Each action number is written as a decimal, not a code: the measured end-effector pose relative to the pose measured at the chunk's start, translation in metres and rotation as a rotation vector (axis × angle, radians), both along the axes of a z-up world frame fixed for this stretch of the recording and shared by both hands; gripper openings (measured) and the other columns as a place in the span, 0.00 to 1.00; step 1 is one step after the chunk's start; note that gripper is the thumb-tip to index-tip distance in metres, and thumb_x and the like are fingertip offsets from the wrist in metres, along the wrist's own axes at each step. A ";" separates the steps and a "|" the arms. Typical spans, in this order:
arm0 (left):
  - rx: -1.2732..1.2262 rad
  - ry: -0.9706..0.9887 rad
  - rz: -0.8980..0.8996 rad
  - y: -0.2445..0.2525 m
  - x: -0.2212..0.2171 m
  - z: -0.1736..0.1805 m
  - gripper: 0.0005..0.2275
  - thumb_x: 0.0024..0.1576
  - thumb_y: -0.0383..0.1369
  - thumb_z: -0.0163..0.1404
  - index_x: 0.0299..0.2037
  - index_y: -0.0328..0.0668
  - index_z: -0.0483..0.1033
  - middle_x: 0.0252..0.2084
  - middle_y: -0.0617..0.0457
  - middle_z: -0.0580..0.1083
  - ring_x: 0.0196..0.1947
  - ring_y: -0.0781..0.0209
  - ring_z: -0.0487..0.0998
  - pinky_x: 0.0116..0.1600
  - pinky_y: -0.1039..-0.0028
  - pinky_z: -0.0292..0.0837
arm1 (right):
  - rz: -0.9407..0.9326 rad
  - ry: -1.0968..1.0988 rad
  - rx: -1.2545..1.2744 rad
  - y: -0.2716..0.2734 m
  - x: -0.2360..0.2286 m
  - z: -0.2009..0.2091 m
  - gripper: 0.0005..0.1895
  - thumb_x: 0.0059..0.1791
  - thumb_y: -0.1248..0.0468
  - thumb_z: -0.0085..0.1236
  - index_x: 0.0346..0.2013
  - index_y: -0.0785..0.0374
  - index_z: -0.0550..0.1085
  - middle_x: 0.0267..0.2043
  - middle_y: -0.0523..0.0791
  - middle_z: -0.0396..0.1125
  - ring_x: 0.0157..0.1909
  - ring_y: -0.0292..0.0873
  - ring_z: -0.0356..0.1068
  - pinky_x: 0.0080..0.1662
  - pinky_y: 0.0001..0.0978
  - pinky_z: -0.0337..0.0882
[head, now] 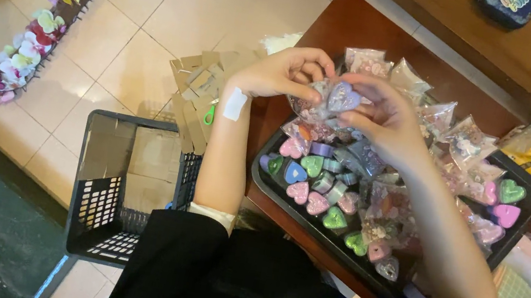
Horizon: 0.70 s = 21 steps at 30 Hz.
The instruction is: Sorting and organizing small packaged charms or craft items from a tray.
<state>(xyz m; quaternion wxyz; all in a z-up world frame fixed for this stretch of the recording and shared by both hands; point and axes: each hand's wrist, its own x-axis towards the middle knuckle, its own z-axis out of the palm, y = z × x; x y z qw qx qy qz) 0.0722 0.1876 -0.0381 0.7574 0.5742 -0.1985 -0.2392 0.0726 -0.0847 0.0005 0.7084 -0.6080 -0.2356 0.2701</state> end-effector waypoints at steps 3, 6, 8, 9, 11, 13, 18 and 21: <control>0.017 -0.025 -0.045 -0.003 0.001 -0.003 0.17 0.58 0.22 0.61 0.55 0.37 0.71 0.42 0.56 0.77 0.42 0.73 0.78 0.46 0.83 0.73 | 0.000 0.049 -0.162 0.001 -0.002 0.005 0.27 0.49 0.77 0.58 0.62 0.63 0.67 0.66 0.51 0.66 0.50 0.46 0.75 0.47 0.35 0.80; 0.020 0.000 -0.027 -0.003 -0.001 0.002 0.17 0.58 0.22 0.60 0.55 0.36 0.71 0.41 0.56 0.76 0.40 0.73 0.77 0.44 0.83 0.72 | -0.039 0.034 -0.144 0.003 0.000 0.002 0.28 0.49 0.77 0.59 0.62 0.62 0.64 0.64 0.50 0.65 0.54 0.44 0.76 0.52 0.34 0.81; 0.028 -0.011 -0.020 -0.003 -0.001 -0.001 0.17 0.59 0.22 0.61 0.55 0.35 0.71 0.41 0.57 0.75 0.39 0.74 0.76 0.44 0.83 0.70 | -0.051 0.030 -0.114 0.003 0.001 -0.002 0.28 0.49 0.78 0.60 0.62 0.63 0.64 0.63 0.50 0.64 0.55 0.45 0.75 0.52 0.35 0.81; 0.038 -0.026 -0.014 -0.003 -0.001 -0.001 0.17 0.59 0.21 0.61 0.56 0.35 0.72 0.40 0.57 0.74 0.39 0.74 0.74 0.43 0.84 0.69 | -0.063 0.022 -0.082 0.003 0.002 -0.003 0.28 0.48 0.78 0.61 0.61 0.64 0.64 0.62 0.50 0.62 0.56 0.45 0.74 0.52 0.36 0.80; 0.030 -0.016 -0.015 -0.004 0.000 -0.002 0.16 0.59 0.22 0.61 0.55 0.35 0.71 0.40 0.57 0.75 0.39 0.75 0.76 0.44 0.84 0.70 | -0.065 0.064 -0.071 0.003 0.005 0.000 0.28 0.49 0.78 0.60 0.62 0.65 0.64 0.63 0.50 0.62 0.56 0.46 0.74 0.53 0.36 0.80; 0.022 -0.006 -0.017 -0.005 0.001 -0.003 0.16 0.59 0.22 0.60 0.55 0.36 0.70 0.40 0.57 0.75 0.40 0.75 0.77 0.45 0.84 0.72 | -0.067 0.105 -0.060 0.004 0.007 0.003 0.29 0.49 0.77 0.59 0.63 0.65 0.64 0.64 0.50 0.63 0.56 0.47 0.74 0.55 0.37 0.80; 0.070 -0.010 -0.017 0.000 0.001 -0.002 0.19 0.57 0.23 0.62 0.56 0.36 0.70 0.38 0.58 0.75 0.37 0.75 0.76 0.40 0.85 0.69 | 0.115 0.042 -0.148 0.008 0.010 0.010 0.27 0.51 0.73 0.56 0.66 0.65 0.66 0.63 0.51 0.65 0.57 0.48 0.73 0.57 0.38 0.75; 0.096 -0.022 -0.005 0.000 -0.002 0.004 0.18 0.57 0.23 0.62 0.56 0.36 0.70 0.39 0.56 0.77 0.37 0.74 0.77 0.41 0.84 0.71 | 0.075 -0.002 -0.179 0.008 0.008 0.004 0.28 0.50 0.73 0.57 0.65 0.66 0.66 0.64 0.51 0.65 0.62 0.46 0.72 0.59 0.36 0.72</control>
